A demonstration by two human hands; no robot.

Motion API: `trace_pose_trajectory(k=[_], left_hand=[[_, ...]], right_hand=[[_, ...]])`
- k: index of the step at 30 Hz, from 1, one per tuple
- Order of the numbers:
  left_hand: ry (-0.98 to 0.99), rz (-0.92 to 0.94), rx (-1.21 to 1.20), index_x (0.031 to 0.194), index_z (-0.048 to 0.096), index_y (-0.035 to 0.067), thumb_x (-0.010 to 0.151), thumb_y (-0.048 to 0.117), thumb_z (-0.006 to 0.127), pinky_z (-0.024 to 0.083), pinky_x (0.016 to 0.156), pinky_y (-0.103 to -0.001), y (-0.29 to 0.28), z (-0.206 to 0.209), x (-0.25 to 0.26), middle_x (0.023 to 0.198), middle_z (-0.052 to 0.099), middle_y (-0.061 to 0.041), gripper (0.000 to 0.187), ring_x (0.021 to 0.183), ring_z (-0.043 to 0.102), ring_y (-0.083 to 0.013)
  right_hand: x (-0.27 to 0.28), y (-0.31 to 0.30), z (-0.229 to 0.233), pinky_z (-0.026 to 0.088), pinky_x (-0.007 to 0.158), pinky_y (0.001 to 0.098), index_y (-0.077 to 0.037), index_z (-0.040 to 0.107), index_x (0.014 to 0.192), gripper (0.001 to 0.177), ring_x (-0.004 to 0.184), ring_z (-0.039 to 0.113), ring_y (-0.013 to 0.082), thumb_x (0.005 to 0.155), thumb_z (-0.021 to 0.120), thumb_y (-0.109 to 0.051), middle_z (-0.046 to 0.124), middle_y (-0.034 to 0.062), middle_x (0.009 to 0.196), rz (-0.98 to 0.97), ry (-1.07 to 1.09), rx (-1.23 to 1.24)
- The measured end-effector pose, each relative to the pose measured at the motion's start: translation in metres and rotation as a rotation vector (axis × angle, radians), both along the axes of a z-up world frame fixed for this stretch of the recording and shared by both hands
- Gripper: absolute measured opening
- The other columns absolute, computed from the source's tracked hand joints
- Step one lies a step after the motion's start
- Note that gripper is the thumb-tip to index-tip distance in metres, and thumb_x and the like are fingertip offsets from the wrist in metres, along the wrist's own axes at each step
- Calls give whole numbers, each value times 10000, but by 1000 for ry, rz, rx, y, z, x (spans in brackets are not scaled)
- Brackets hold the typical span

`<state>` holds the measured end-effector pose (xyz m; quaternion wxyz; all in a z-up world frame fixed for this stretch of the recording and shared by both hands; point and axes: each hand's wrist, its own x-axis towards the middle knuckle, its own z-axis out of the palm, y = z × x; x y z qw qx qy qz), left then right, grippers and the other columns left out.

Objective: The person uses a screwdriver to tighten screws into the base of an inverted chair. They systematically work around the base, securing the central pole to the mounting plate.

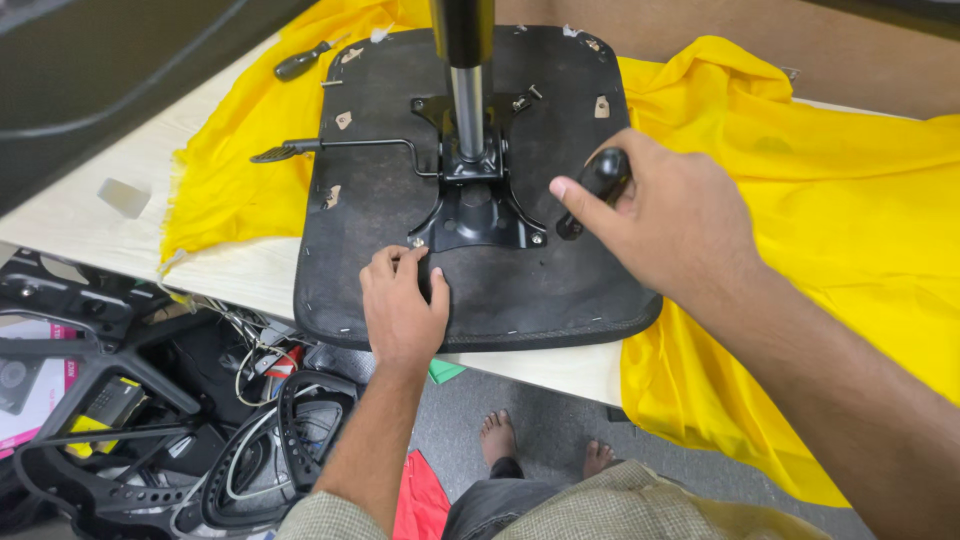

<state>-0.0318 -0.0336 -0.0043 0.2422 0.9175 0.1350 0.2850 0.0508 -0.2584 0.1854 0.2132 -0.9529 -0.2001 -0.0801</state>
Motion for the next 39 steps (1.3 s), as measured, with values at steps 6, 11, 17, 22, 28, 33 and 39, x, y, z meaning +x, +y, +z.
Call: trace_pose_trajectory(k=[6,11,17,22,28,33,39], left_hand=[[98,76,160,1441,574,15,987,264,583,326,1169,-547,-50,-10,-35,1558,447,-238,518,1438,387,-439],[249,151,136,1496,493,23,1027,321,524,200,1217,-619,-81,-12,-46,1624,335,-226,557,1526,226,-425],[372,227,-50,1559,367,50,981,396,571,177,1189,-622,-119,-6,-62,1682,198,-170,704,1560,109,-395],[395,266,-132,1577,274,35,855,351,722,241,1176,-579,-154,-8,-79,1689,149,-198,906,1527,109,-449],[260,285,-412,1573,246,-13,851,248,755,269,1212,-493,-178,-20,-94,1646,172,-292,921,1521,202,-478],[286,362,-513,1570,243,-1,859,215,719,327,1187,-451,-169,-17,-94,1643,176,-317,882,1482,298,-454],[190,383,-269,1527,353,15,877,190,704,357,1161,-480,-153,15,-82,1613,303,-255,758,1447,365,-433]], right_hand=[[-6,-34,-15,518,613,427,-68,653,1079,454,624,682,301,904,732,-479,662,96,659,61,162,46],[-7,-59,-18,511,620,416,-64,631,1177,495,636,675,298,918,734,-474,661,96,670,151,159,73],[-7,-84,-17,521,642,408,-54,652,1094,431,658,693,277,951,725,-454,668,82,710,243,66,162],[-4,-91,-21,502,645,439,-53,636,1099,426,660,667,311,966,726,-447,648,105,675,284,77,60],[2,-100,-27,514,679,443,-55,612,1138,453,701,687,325,958,715,-458,666,120,702,244,147,61],[9,-107,-31,524,732,482,-33,601,1171,495,808,699,377,965,720,-466,696,151,790,252,96,105],[11,-99,-26,534,755,495,-26,595,1164,526,832,707,383,947,712,-490,715,163,793,189,151,68]])
